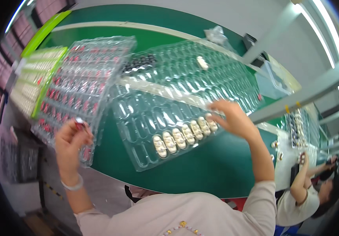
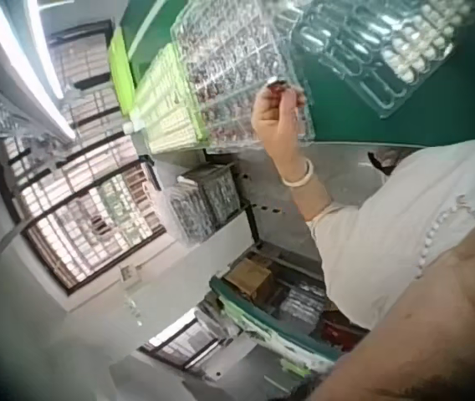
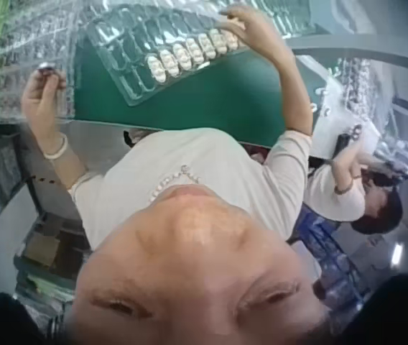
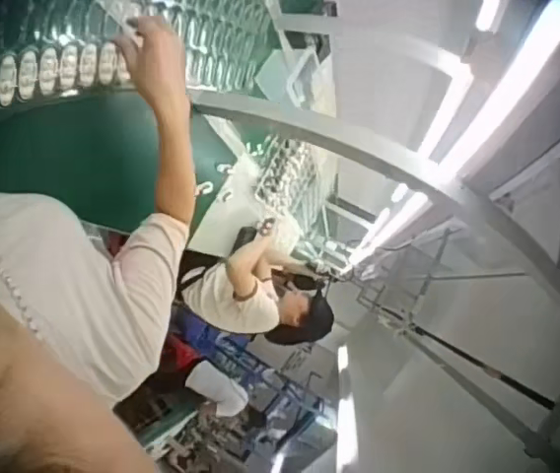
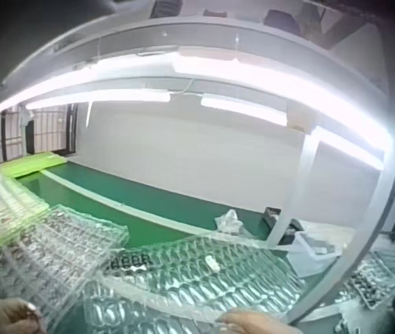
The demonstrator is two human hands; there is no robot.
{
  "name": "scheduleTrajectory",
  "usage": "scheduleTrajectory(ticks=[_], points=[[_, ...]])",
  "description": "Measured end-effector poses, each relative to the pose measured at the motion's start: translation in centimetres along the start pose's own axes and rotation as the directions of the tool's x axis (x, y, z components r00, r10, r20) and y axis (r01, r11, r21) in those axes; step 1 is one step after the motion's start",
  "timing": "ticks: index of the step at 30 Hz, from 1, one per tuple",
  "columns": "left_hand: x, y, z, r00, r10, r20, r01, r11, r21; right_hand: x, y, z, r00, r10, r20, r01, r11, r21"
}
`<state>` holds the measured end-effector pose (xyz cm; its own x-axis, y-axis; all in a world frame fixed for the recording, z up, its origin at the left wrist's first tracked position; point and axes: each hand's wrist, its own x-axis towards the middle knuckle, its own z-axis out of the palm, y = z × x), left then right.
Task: The person inserts small cylindrical batteries into white plastic electronic housings at a green workbench. They pick up a housing, insert a battery, and place the completed unit into a clear plastic tray. The process is repeated continuously throughout the clip.
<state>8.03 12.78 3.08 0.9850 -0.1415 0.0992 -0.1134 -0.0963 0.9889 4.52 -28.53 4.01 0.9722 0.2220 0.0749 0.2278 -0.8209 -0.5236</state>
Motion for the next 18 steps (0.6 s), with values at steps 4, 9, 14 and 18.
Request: scheduleTrajectory(ticks=[4,9,14,18], points=[[-2.8,0.4,10.6,0.789,-0.162,0.593,0.53,0.669,-0.522,9.3,10.0,0.3,0.946,0.047,-0.319,-0.127,0.964,-0.233],[-4.8,-1.3,19.7,0.415,-0.076,0.906,0.835,0.427,-0.347,15.4,14.7,1.5,0.851,0.342,-0.398,-0.434,0.884,-0.17],[-5.0,-2.9,21.8,0.283,-0.224,0.933,0.856,0.497,-0.14,11.8,9.3,2.5,0.93,0.058,-0.363,-0.208,0.899,-0.387],[-4.8,-3.3,20.8,0.383,-0.159,0.91,0.878,0.369,-0.306,4.5,2.5,2.6,0.987,-0.029,-0.156,0.059,0.981,0.187]])
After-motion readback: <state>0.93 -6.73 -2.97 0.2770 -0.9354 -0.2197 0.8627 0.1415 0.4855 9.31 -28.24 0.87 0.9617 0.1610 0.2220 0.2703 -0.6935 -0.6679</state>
